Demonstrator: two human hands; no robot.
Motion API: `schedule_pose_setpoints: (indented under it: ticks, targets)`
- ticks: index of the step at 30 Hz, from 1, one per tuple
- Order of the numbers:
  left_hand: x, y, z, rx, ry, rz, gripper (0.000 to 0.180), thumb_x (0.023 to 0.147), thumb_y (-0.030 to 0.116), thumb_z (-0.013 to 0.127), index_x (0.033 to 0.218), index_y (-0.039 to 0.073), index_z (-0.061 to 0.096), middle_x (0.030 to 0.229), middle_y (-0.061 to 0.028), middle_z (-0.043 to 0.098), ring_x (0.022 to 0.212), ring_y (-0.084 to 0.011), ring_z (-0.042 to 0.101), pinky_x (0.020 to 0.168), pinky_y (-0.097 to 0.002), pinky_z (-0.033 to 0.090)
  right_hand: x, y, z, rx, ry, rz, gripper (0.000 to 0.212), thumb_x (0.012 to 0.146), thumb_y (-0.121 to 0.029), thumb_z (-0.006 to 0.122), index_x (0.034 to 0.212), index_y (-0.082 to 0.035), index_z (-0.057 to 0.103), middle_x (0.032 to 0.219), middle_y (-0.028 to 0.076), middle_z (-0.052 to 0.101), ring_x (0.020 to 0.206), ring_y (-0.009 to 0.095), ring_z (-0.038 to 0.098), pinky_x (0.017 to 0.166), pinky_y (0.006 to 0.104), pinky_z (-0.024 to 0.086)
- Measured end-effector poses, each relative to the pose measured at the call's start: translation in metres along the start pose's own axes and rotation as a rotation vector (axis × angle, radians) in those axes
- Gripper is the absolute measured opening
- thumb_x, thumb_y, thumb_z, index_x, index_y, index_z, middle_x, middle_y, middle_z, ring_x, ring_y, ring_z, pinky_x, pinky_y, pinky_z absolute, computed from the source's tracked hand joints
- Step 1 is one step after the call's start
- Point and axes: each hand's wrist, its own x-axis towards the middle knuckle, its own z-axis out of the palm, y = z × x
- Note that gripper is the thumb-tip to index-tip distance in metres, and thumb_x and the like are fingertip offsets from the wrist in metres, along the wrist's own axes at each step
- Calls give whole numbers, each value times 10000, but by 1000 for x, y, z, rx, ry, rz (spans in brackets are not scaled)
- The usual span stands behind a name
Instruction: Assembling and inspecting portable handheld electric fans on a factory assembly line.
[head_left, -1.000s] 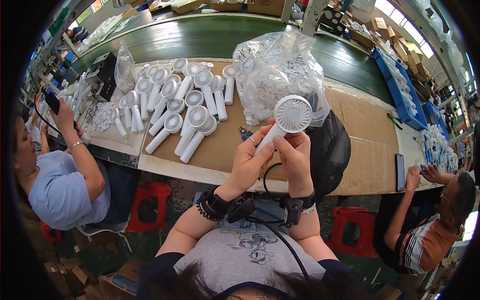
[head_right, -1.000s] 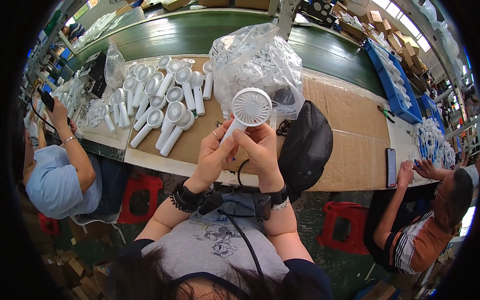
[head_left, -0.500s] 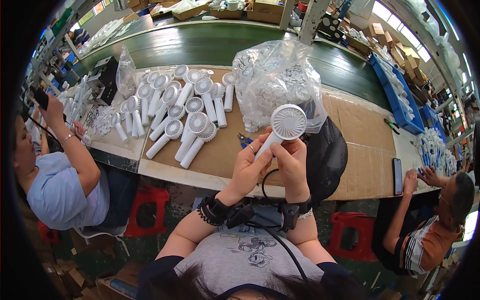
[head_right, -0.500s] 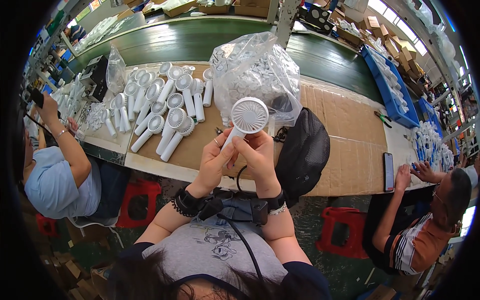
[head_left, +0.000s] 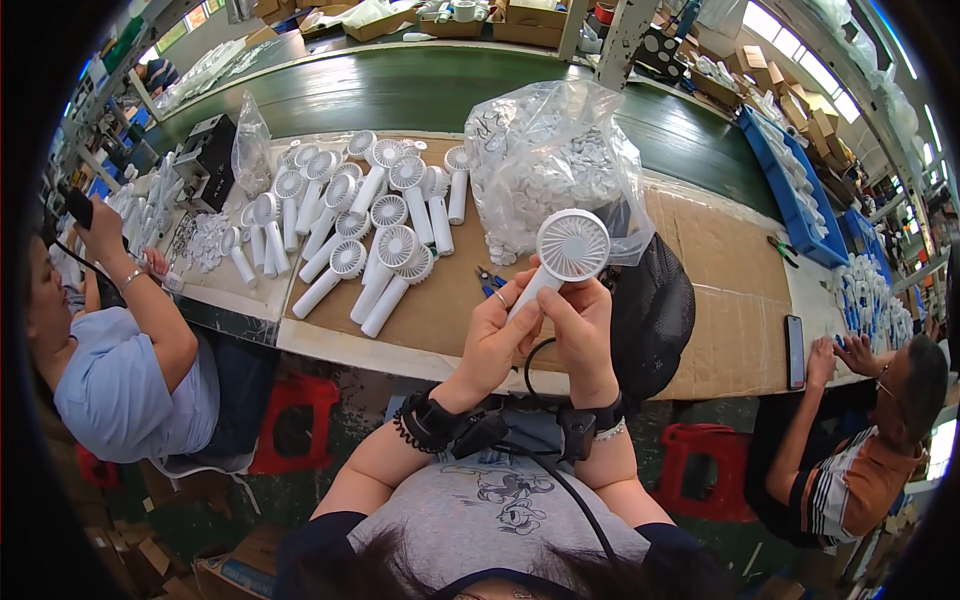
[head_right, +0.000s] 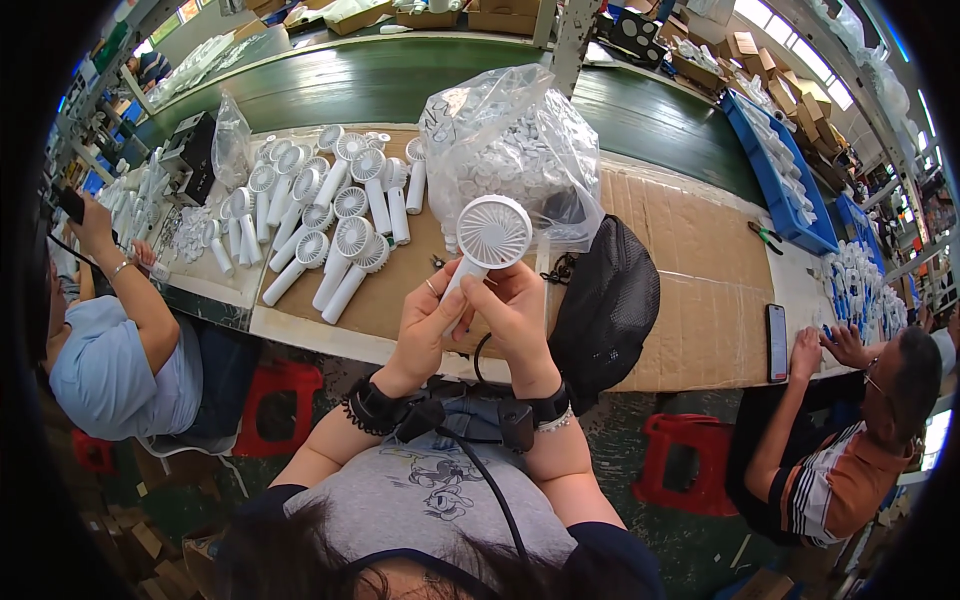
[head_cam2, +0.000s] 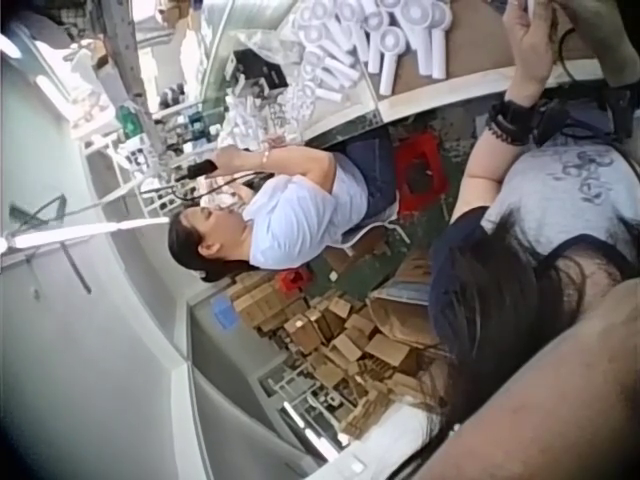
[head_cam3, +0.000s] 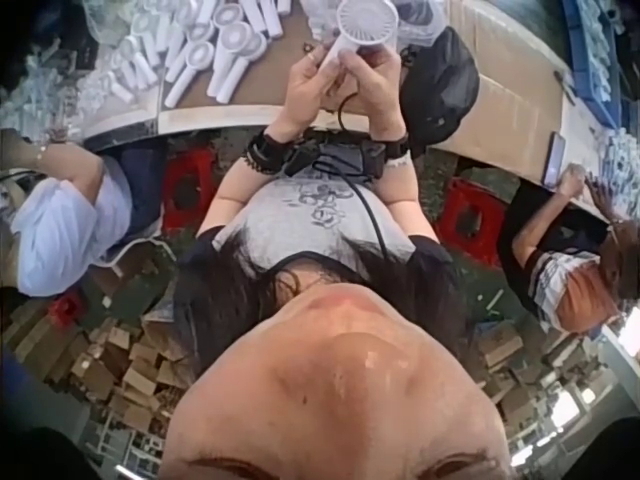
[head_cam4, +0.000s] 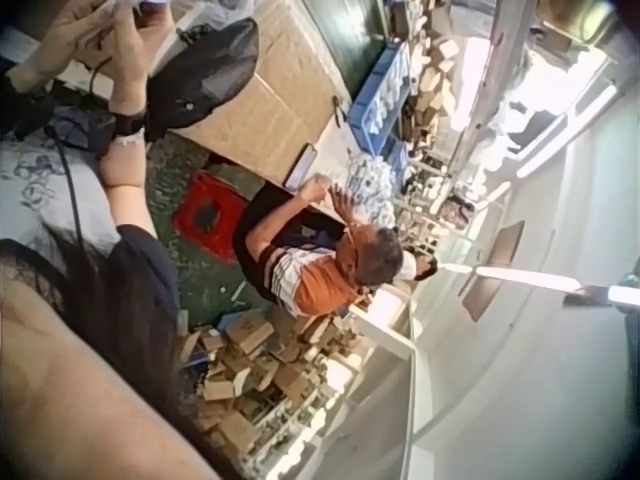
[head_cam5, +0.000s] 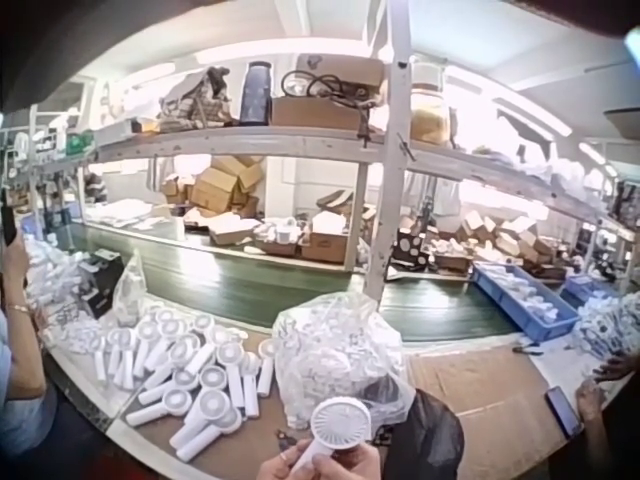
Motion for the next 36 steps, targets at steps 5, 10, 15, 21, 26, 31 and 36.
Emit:
schedule_pose_setpoints:
  ticks: [5, 10, 15, 21, 26, 31, 36]
  targets:
    - [-2, 4, 0, -26, -14, -22, 391, 889, 190, 449, 1230, 6, 394, 713, 15, 481, 554, -52, 404, 491, -172, 314, -1, 0, 1, -11, -3, -15, 312, 752, -46, 557, 1041, 65, 519, 914, 147, 609, 774, 162, 598, 662, 264, 486]
    - [-2, 9, -3, -109, -37, -79, 392, 892, 223, 437, 1218, 10, 391, 690, -2, 478, 543, -64, 410, 485, -169, 318, -2, 0, 5, -29, 6, -9, 299, 755, -47, 560, 1030, 64, 523, 913, 139, 610, 759, 151, 598, 648, 251, 485]
    - [-1, 13, -9, -284, -94, -223, 359, 897, 267, 412, 1169, 34, 400, 664, -24, 470, 518, -79, 412, 480, -187, 328, -4, -6, 9, -14, -13, 89, 270, 770, -20, 571, 1017, 66, 505, 879, 116, 589, 604, 133, 579, 486, 224, 480]
    - [-1, 12, -14, -679, -203, -326, 245, 902, 277, 389, 1024, 72, 440, 656, -43, 462, 472, -95, 399, 459, -218, 314, -1, 0, 12, 74, -92, 67, 346, 772, -55, 588, 1087, 44, 487, 920, 88, 577, 780, 104, 557, 687, 219, 453]
    - [5, 19, -9, -752, -182, -353, 282, 904, 307, 369, 1066, 81, 414, 603, -27, 418, 400, -83, 356, 434, -232, 308, 2, 5, 7, 157, -185, 73, 401, 774, -87, 597, 1133, 33, 465, 974, 69, 552, 861, 101, 530, 764, 226, 425]
    - [5, 18, -14, -807, -232, -369, 316, 905, 339, 361, 1048, 63, 422, 591, -10, 415, 391, -67, 341, 420, -227, 292, 3, 9, 9, 171, -221, 46, 407, 782, -99, 591, 1145, 30, 458, 982, 67, 540, 864, 100, 523, 776, 234, 418]
    - [3, 18, -21, -883, -280, -436, 347, 909, 354, 347, 989, 26, 426, 592, 6, 403, 391, -52, 319, 443, -209, 275, 0, 7, 9, 145, -217, 37, 406, 793, -111, 578, 1150, 34, 451, 978, 73, 545, 840, 101, 526, 754, 250, 426]
